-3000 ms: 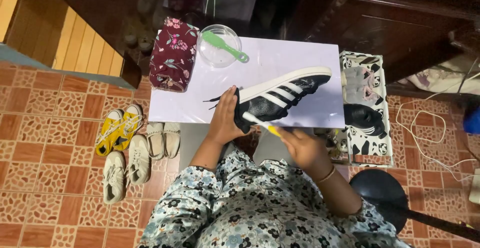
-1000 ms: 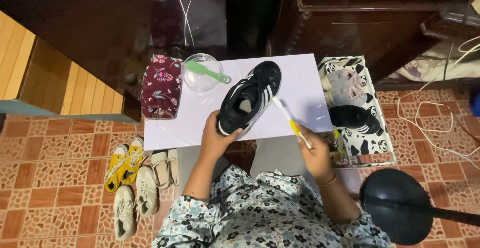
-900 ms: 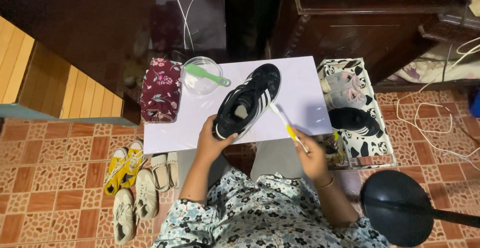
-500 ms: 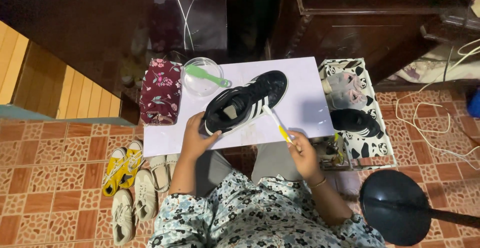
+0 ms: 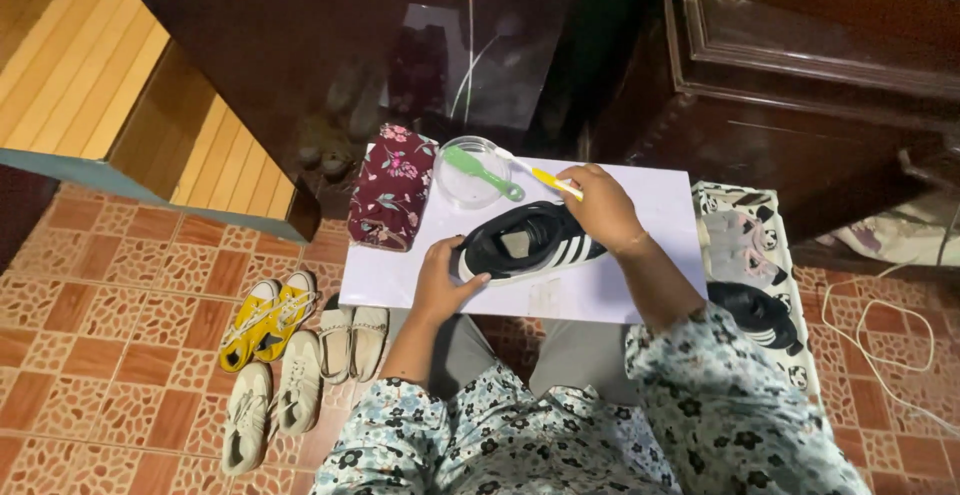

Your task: The person wipes a black sneaker with a floral cloth, then uses a toothbrush to scrub the shoe's surface. The shoe is held and rotated to access different areas while cleaning.

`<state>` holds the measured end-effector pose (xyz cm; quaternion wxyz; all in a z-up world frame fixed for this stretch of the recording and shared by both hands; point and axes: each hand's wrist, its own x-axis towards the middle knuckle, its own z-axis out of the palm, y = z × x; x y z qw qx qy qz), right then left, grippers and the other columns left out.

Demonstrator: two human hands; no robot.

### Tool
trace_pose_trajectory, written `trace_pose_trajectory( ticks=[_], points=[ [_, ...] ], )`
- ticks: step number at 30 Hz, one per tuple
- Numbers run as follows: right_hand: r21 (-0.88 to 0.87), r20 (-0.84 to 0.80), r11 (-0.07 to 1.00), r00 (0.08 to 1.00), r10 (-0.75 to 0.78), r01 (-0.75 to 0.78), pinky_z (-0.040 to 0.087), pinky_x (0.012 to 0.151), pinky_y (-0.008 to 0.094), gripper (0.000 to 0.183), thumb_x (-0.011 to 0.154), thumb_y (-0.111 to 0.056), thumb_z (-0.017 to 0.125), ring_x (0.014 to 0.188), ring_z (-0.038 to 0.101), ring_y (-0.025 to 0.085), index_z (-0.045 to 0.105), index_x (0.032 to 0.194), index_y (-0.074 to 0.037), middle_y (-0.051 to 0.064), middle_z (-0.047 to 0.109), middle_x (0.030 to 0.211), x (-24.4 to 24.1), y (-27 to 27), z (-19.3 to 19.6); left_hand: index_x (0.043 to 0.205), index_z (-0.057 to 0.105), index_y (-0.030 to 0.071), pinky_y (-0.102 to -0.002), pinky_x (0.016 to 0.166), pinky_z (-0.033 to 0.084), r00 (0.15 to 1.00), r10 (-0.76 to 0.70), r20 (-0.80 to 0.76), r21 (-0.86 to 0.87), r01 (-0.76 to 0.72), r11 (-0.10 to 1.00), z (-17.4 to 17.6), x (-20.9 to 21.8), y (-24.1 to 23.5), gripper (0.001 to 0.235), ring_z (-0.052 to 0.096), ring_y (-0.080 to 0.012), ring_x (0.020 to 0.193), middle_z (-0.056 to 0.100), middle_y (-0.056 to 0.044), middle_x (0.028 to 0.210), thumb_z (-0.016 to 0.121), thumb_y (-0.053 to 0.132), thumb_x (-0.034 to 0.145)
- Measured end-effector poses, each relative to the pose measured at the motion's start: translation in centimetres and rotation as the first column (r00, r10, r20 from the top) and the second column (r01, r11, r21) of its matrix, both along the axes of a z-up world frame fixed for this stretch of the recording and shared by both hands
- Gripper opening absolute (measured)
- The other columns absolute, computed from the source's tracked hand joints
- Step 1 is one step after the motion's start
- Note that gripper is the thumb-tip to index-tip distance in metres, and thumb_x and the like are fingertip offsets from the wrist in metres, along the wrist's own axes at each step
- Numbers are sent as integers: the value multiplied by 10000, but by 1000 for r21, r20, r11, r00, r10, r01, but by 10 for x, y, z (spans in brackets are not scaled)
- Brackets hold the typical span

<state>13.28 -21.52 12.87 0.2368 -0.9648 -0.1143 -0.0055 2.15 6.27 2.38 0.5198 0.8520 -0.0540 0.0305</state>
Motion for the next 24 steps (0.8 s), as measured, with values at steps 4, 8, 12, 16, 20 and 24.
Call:
trace_pose_trajectory(
  ticks=[4,8,12,16,20,24],
  points=[
    [-144,31,988,997,67,-62,596,822,431,263,910,-169,694,950,710,329,724,1171,-178,88,641,965,69,23,-60,1289,546,47,-455,1172,396,1000,20,11,-14,-19,1000,-12,4,2,724,495,-323,1362,604,-143,1310,897,352,734],
    [-239,-90,963,991,102,-121,587,883,475,281,902,-144,679,1033,714,390,713,1180,-123,175,691,1048,81,46,-56,1246,558,55,-460,1171,383,999,-10,37,-46,12,999,8,2,0,657,489,-325,1360,570,-143,1384,884,330,745],
    [-120,-283,983,954,98,-136,566,938,491,383,913,-146,641,1097,703,404,673,1295,-130,220,726,1089,80,55,-37,1222,558,21,-508,1196,354,998,-8,70,-64,13,998,29,-2,-2,654,422,-393,1407,458,-189,1516,872,327,738],
    [-96,-327,989,942,76,-113,560,950,505,440,948,-183,621,1121,697,407,618,1384,-126,256,728,1133,61,44,-12,1285,547,33,-495,1220,331,999,22,37,-55,-20,998,23,-5,-2,699,380,-388,1434,383,-175,1571,866,331,739],
    [228,-91,973,996,-10,31,519,1008,498,402,954,-130,642,1134,662,389,660,1355,-137,220,715,1135,10,-9,-10,1269,577,99,-552,1153,346,951,259,169,-87,-247,965,0,0,-4,512,418,-392,1362,430,-137,1497,767,266,823],
    [333,157,925,956,-247,184,516,1009,516,220,1050,-129,633,1085,663,412,722,1195,12,269,711,1052,-83,-68,-17,1222,594,143,-573,1120,295,826,461,323,76,-508,858,-13,14,10,406,400,-365,1335,462,-86,1432,756,212,857]
  ],
)
